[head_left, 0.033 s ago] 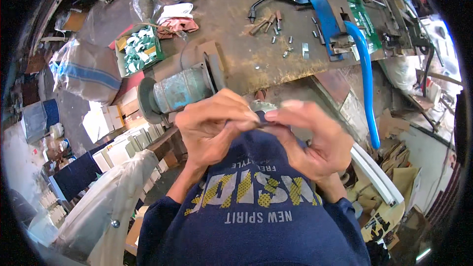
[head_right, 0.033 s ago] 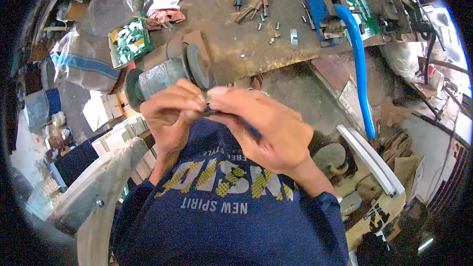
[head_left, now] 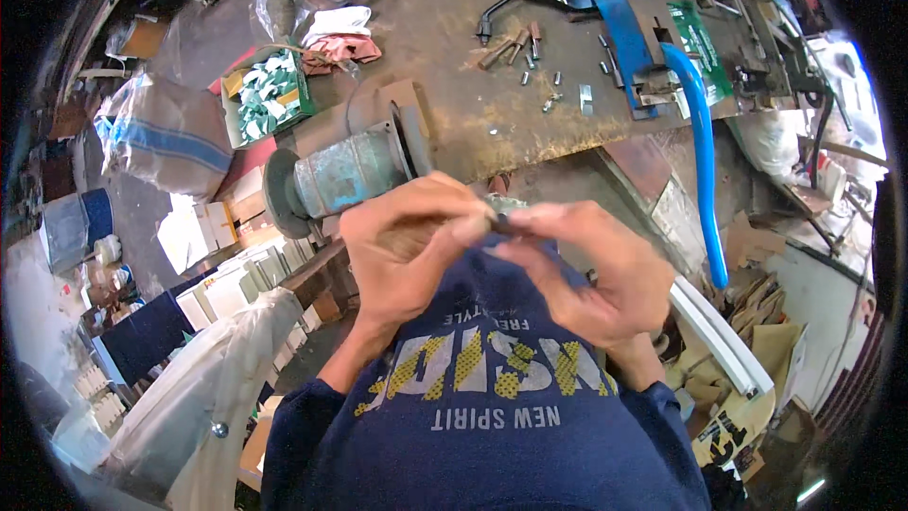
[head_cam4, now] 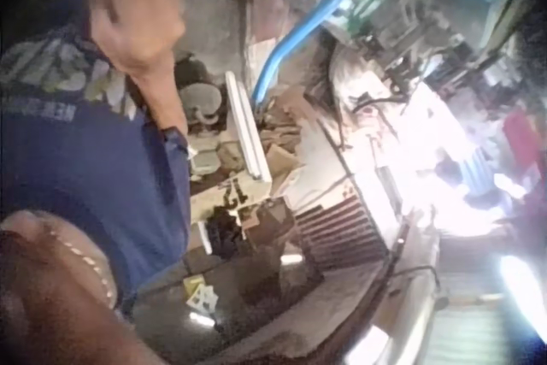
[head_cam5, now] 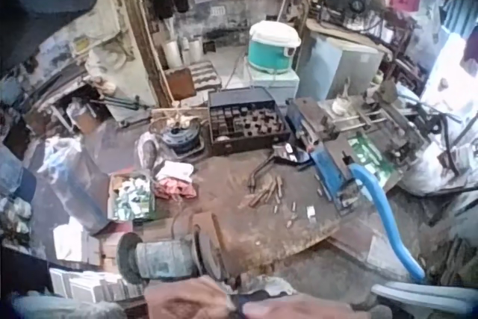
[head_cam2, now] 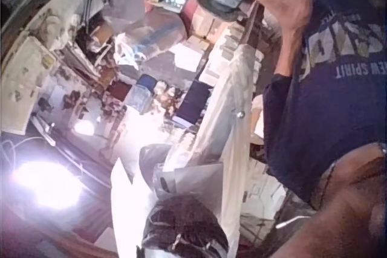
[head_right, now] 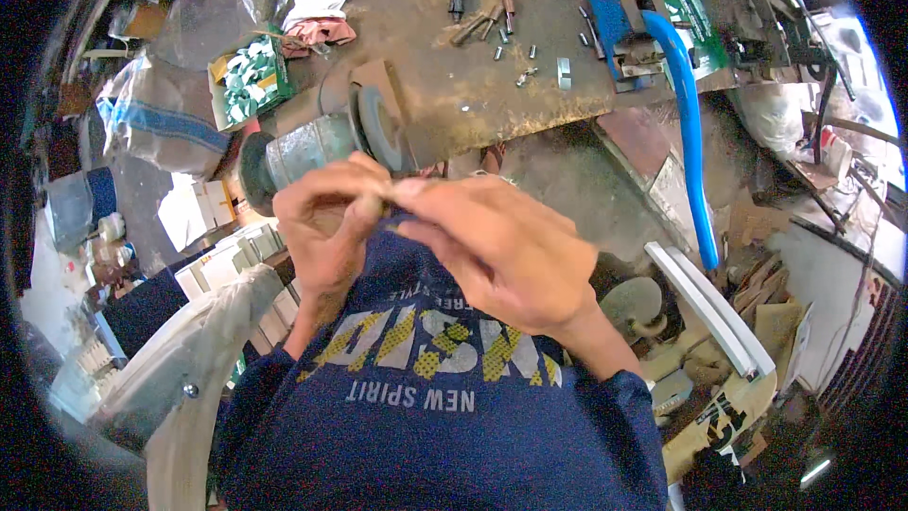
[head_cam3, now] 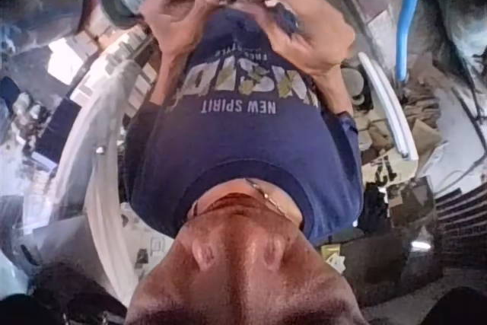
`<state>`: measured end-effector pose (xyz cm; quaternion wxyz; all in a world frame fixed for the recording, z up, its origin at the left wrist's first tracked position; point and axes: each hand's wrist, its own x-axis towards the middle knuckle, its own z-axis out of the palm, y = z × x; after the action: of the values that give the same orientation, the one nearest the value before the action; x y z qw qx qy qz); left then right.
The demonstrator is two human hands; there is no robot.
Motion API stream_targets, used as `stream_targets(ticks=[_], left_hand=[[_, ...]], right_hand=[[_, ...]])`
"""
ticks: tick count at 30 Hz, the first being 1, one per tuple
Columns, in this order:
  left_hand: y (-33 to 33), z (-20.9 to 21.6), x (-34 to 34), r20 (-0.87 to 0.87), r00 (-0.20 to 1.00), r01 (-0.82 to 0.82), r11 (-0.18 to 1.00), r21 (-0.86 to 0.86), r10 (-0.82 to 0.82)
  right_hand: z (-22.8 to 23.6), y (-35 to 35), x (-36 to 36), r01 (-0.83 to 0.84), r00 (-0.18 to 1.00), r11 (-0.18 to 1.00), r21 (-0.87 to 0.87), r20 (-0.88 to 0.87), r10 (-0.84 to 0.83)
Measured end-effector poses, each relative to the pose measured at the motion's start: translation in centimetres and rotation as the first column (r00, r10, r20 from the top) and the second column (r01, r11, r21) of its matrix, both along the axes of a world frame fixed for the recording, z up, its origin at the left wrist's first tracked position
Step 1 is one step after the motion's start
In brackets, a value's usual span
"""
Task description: The person uses pliers and a hammer to remove and install metal components on a white panel, then uses a bench grinder to shape a small black part, and finally checks the fit of metal strips on a mechanical fixture.
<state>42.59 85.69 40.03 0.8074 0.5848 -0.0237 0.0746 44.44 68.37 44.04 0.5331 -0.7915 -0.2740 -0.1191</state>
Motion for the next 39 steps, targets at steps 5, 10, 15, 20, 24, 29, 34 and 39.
stream_targets(ticks=[5,10,15,20,24,29,34,39], left_hand=[[-0.6,2.1,-0.3,-0.376,0.916,0.038,0.965,-0.26,-0.137],[0.0,1.2,-0.1,-0.433,0.876,0.171,0.976,-0.131,-0.212],[2.2,-2.5,-2.1,-0.569,0.813,0.205,0.975,0.086,-0.121],[7.0,-10.1,-5.7,-0.783,0.614,0.01,0.993,-0.118,-0.099],[9.3,-13.3,-4.6,-0.85,0.516,-0.223,0.942,-0.252,-0.106],[8.7,-14.1,-4.2,-0.856,0.514,-0.35,0.896,-0.274,-0.061],[8.7,-13.8,-4.2,-0.843,0.536,-0.358,0.891,-0.279,-0.048],[8.4,-13.2,-4.0,-0.838,0.545,-0.34,0.906,-0.253,-0.029]], right_hand=[[-1.7,-1.4,1.1,-0.039,0.974,0.981,-0.192,0.213,0.08],[-2.3,-2.3,2.1,-0.077,0.98,0.969,-0.237,0.161,0.117],[-3.5,-1.5,1.9,0.269,0.667,0.939,0.214,-0.745,-0.022],[-6.3,-1.4,2.4,0.258,0.662,0.931,0.258,-0.749,0.023],[-7.7,-0.3,3.0,0.259,0.63,0.921,0.29,-0.774,0.067],[-12.4,0.6,3.5,0.169,0.617,0.96,0.224,-0.783,0.074],[-15.0,2.1,2.8,0.064,0.675,0.988,0.139,-0.735,0.059],[-15.6,3.2,2.7,0.005,0.857,1.0,0.005,-0.515,-0.002]])
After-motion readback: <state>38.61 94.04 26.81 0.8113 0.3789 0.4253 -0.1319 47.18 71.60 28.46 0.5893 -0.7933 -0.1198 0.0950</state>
